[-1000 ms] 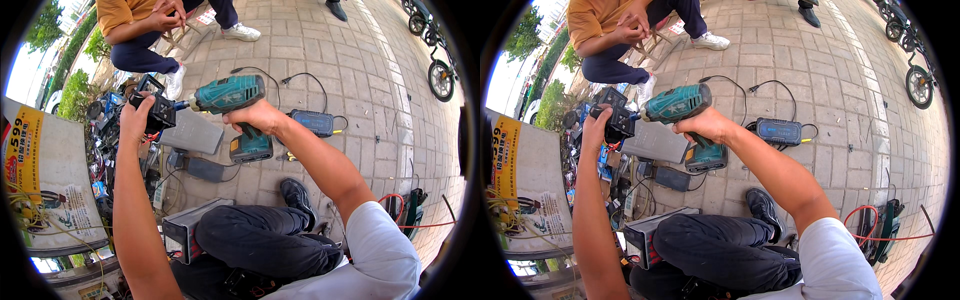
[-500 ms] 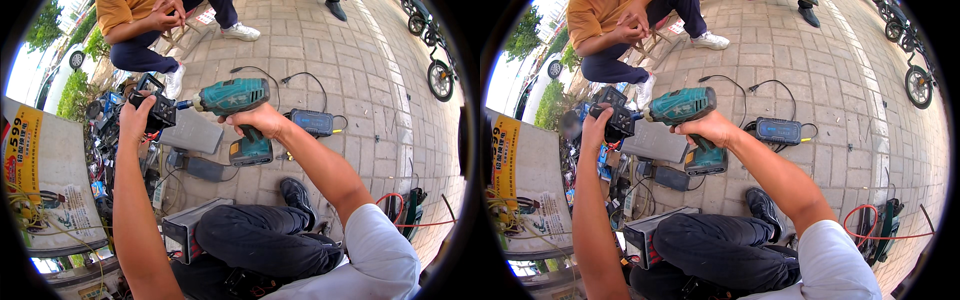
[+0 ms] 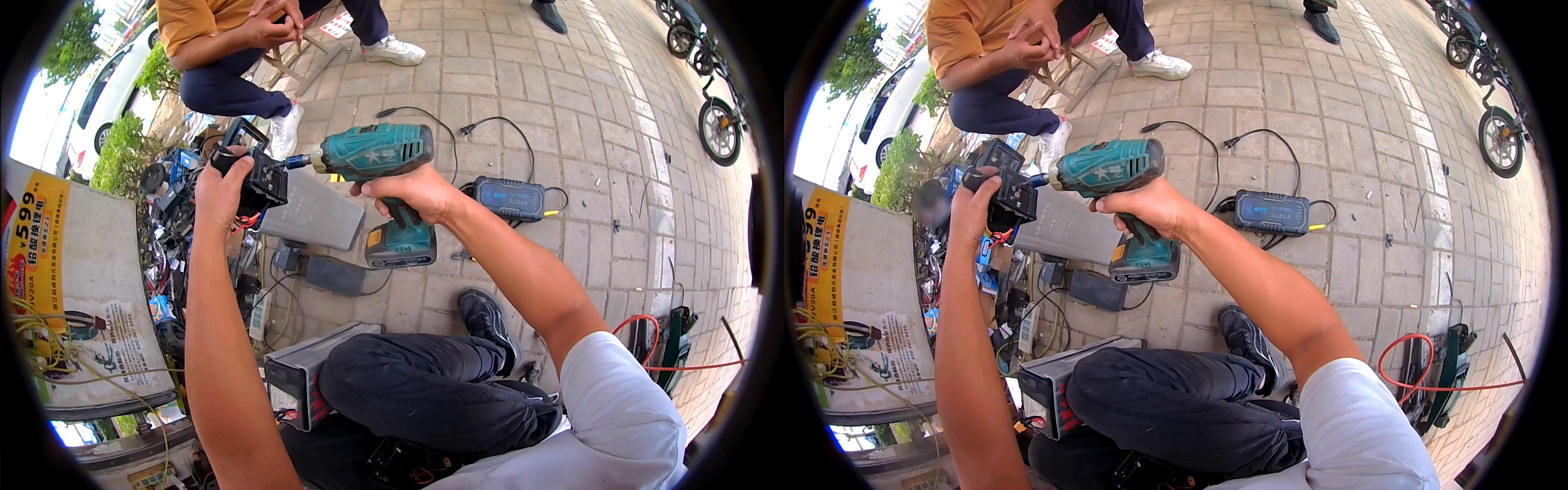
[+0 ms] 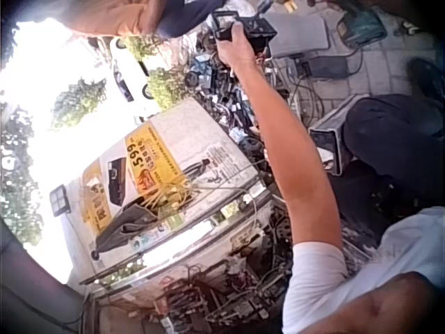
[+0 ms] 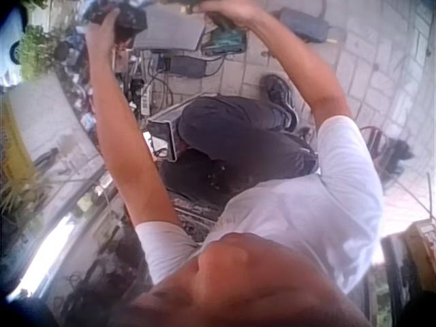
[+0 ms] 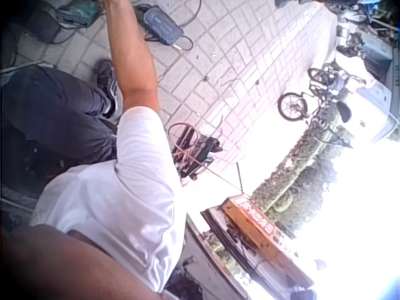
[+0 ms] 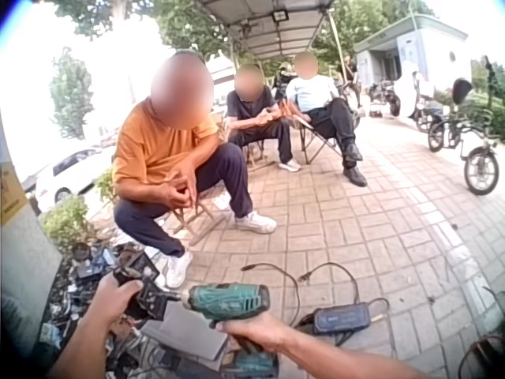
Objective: The person sits on the ground and repairs a small black electronic device. They use a screwdriver to open the casing, manipulate internal wires, and use a power drill to secure screws. The person then closes the casing and continues adjusting internal components.
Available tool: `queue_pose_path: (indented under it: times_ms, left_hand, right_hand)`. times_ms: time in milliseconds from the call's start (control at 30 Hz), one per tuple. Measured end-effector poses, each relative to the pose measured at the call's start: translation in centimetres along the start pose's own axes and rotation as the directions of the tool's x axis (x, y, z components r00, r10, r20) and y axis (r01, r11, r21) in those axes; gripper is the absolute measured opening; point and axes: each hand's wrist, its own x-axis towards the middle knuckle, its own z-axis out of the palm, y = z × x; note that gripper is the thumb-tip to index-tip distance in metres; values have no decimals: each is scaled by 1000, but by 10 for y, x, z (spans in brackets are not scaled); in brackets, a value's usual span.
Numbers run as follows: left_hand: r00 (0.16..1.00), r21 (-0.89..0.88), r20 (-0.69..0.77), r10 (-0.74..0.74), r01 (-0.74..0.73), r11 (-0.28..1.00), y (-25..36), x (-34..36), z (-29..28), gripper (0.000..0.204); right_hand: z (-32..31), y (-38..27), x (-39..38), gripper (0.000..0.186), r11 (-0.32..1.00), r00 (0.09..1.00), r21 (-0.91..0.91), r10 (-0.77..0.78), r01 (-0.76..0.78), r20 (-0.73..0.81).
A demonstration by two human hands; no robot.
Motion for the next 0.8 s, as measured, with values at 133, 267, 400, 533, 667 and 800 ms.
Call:
queue_pose_path:
  times_ms: [133, 267, 400, 533, 667, 800]
  left_hand:
    - [1000, -5, 0, -8, 8, 1000, 4, -1, 2, 30]
    - [1000, -49, 7, -7, 7, 999, 3, -1, 1, 28]
    - [999, -85, 37, 1, 2, 996, 1, -1, 2, 27]
    - [999, -122, 50, -17, 23, 992, -2, 3, 1, 27]
    - [999, -66, 35, -19, 22, 998, -4, 5, 0, 27]
    - [999, -74, 47, -25, 28, 997, -1, 3, 1, 28]
  right_hand:
    - [-1, 2, -1, 35, 999, 1000, -39, -12, 13, 9]
    - [2, 1, 0, 27, 998, 1000, -55, -6, 5, -25]
    - [7, -8, -1, 18, 996, 995, 21, 84, -83, -59]
    - [5, -12, 0, 17, 998, 997, -19, 53, -54, -53]
    - [7, -12, -1, 17, 999, 998, -28, 43, -45, -50]
    - [6, -13, -2, 17, 999, 999, -36, 26, -28, -47]
